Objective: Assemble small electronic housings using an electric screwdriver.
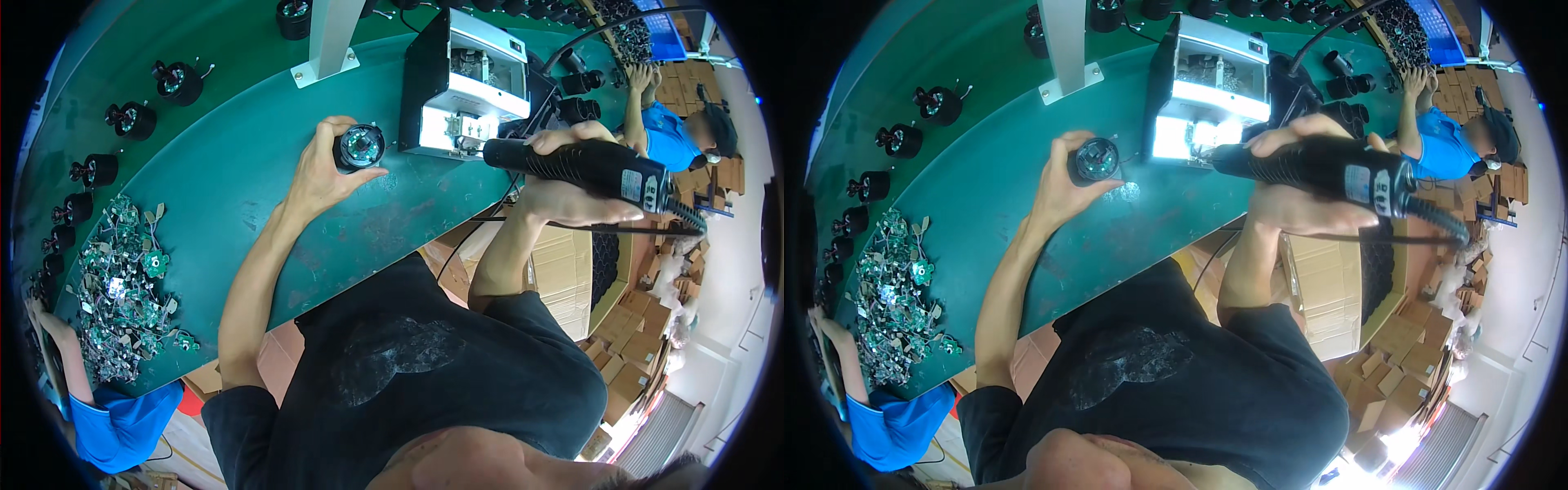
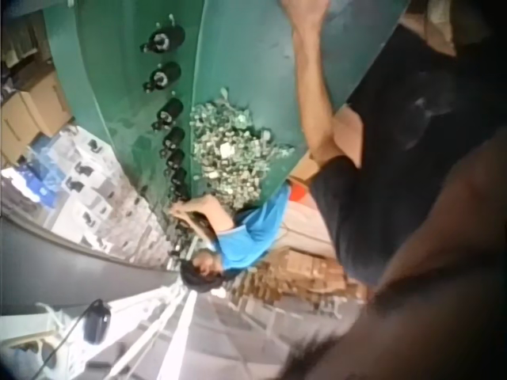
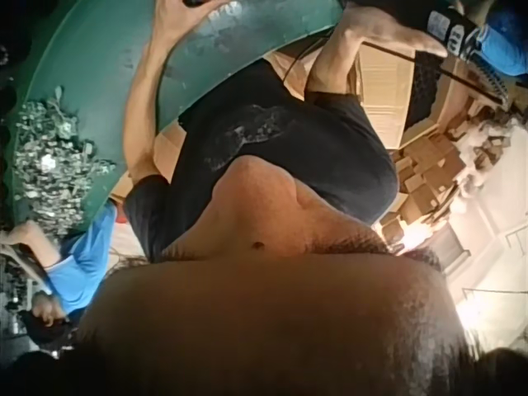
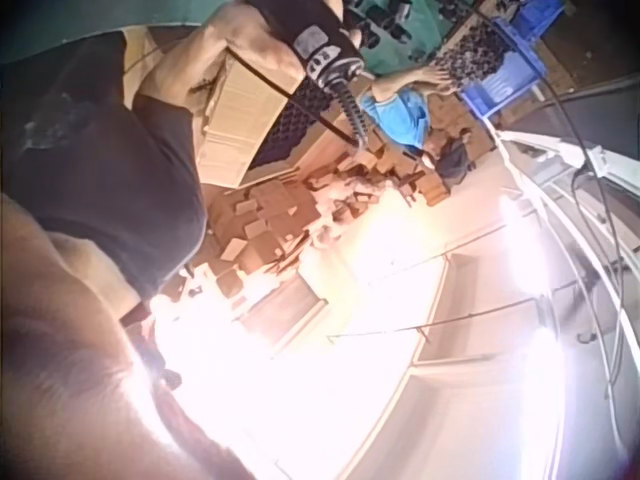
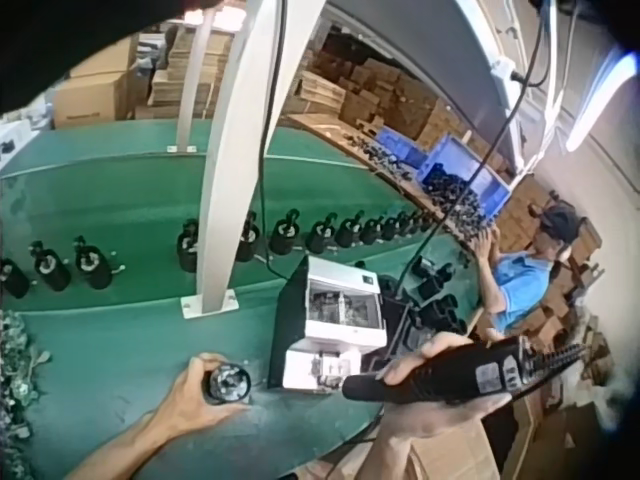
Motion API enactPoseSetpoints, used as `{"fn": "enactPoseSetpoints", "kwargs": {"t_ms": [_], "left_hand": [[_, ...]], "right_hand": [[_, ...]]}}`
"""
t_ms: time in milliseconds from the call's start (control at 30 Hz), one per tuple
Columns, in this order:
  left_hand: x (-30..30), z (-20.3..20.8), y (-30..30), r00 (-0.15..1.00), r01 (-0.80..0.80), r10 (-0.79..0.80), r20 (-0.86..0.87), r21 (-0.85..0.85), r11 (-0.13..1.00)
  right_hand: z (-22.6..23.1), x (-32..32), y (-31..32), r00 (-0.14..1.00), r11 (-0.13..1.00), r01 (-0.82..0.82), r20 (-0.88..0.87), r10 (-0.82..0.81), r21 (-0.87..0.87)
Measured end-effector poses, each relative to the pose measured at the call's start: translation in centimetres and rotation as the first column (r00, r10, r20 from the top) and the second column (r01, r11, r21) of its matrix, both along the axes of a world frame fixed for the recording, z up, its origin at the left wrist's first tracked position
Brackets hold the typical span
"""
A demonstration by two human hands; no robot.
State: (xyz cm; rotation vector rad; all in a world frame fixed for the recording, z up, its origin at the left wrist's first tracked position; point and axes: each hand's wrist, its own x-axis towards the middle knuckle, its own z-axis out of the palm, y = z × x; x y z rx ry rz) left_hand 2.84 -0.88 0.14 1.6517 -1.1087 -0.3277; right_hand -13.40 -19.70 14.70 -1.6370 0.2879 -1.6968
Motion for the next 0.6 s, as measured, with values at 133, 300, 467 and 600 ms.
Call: {"fn": "enactPoseSetpoints", "kwargs": {"t_ms": [133,300,467,600], "left_hand": [[0.0,0.3,-0.1,1.000,0.008,-0.008,0.006,-0.002,1.000],[0.1,-0.8,0.3,0.998,-0.006,0.004,-0.058,-0.038,0.999],[0.0,0.9,0.0,0.998,0.045,-0.042,-0.043,0.085,0.995],[0.5,0.5,0.4,0.994,0.099,-0.107,0.030,0.214,0.972]], "right_hand": [[-0.1,0.2,-0.6,0.999,1.000,-0.018,-0.044,0.019,0.026],[1.1,1.3,0.6,0.958,0.946,-0.098,-0.228,0.174,0.309],[-1.2,0.8,3.2,0.947,0.913,-0.321,0.090,0.308,0.254],[-0.1,3.4,4.8,0.827,0.849,-0.526,0.262,0.498,0.045]]}}
